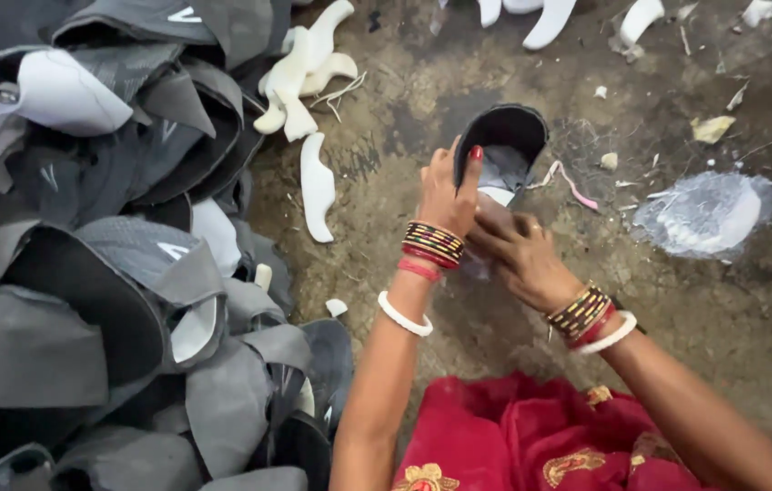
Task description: Apply adhesive or primer to the edges of various shoe uppers using a hand-held sponge block.
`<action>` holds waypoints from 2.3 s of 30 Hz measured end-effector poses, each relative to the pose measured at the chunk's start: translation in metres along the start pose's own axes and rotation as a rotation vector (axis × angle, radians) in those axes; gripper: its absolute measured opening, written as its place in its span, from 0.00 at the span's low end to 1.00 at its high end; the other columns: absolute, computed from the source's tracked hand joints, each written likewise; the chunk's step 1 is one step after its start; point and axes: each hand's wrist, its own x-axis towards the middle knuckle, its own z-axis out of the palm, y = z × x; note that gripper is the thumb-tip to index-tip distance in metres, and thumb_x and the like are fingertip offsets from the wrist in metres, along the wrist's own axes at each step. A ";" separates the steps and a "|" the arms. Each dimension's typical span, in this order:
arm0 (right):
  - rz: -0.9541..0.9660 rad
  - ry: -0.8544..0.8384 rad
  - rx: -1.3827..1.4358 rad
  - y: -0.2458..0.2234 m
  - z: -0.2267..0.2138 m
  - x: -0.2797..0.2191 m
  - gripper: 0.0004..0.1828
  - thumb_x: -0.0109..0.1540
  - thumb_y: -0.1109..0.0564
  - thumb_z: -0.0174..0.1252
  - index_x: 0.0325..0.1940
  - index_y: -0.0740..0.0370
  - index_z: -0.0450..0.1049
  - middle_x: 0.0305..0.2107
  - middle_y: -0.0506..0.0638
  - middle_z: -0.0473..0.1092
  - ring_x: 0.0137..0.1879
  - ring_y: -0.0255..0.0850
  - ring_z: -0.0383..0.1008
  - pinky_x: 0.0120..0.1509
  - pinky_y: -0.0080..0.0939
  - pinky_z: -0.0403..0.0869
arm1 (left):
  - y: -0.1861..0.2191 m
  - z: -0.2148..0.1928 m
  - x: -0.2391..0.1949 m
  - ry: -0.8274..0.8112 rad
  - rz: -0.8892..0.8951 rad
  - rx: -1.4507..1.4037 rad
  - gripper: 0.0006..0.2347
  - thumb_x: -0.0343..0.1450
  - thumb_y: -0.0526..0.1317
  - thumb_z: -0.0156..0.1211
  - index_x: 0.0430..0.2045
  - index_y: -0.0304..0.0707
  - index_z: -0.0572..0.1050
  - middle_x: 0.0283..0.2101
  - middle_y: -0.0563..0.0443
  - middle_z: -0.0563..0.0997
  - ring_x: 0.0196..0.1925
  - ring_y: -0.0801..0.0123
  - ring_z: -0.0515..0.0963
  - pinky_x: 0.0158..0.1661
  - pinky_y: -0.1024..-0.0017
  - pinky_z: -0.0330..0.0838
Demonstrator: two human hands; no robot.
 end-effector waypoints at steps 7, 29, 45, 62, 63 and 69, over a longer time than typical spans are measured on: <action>0.058 -0.011 0.720 -0.059 -0.126 -0.036 0.33 0.59 0.60 0.54 0.71 0.54 0.67 0.72 0.51 0.63 0.74 0.50 0.64 0.75 0.57 0.59 | 0.063 -0.090 -0.051 0.142 0.020 -0.330 0.13 0.79 0.42 0.53 0.52 0.32 0.76 0.47 0.41 0.77 0.51 0.58 0.75 0.55 0.65 0.70; 0.140 0.133 2.260 -0.027 -0.041 0.138 0.31 0.72 0.43 0.43 0.77 0.59 0.62 0.70 0.54 0.67 0.74 0.51 0.70 0.75 0.52 0.71 | -0.096 -0.103 -0.159 0.475 -0.240 -0.462 0.18 0.67 0.30 0.70 0.51 0.34 0.73 0.46 0.51 0.82 0.48 0.67 0.81 0.53 0.68 0.75; 0.308 -0.108 1.947 -0.044 0.023 0.100 0.37 0.67 0.44 0.42 0.82 0.48 0.52 0.74 0.49 0.58 0.76 0.47 0.63 0.77 0.53 0.64 | -0.073 -0.054 -0.170 -0.202 -0.043 0.627 0.28 0.70 0.66 0.52 0.68 0.77 0.60 0.79 0.47 0.46 0.80 0.40 0.40 0.67 0.22 0.33; -0.082 0.186 -0.543 -0.094 0.068 -0.005 0.35 0.65 0.59 0.59 0.79 0.48 0.67 0.80 0.48 0.54 0.80 0.66 0.49 0.75 0.62 0.53 | -0.099 -0.025 -0.185 -0.094 -0.062 0.578 0.27 0.72 0.50 0.60 0.68 0.81 0.59 0.80 0.49 0.43 0.82 0.43 0.37 0.71 0.23 0.32; -0.082 0.192 -0.543 -0.101 0.067 0.003 0.35 0.65 0.59 0.59 0.79 0.48 0.67 0.80 0.48 0.54 0.80 0.66 0.49 0.75 0.62 0.53 | -0.099 -0.029 -0.179 -0.092 -0.058 0.582 0.27 0.72 0.50 0.60 0.68 0.81 0.59 0.80 0.49 0.43 0.82 0.43 0.37 0.71 0.23 0.32; -0.132 0.310 -0.573 -0.111 0.071 0.051 0.36 0.65 0.58 0.57 0.80 0.52 0.65 0.79 0.49 0.52 0.80 0.65 0.50 0.76 0.61 0.53 | -0.102 -0.021 -0.180 -0.138 -0.096 0.551 0.26 0.68 0.40 0.62 0.62 0.77 0.69 0.79 0.50 0.48 0.81 0.45 0.40 0.70 0.24 0.33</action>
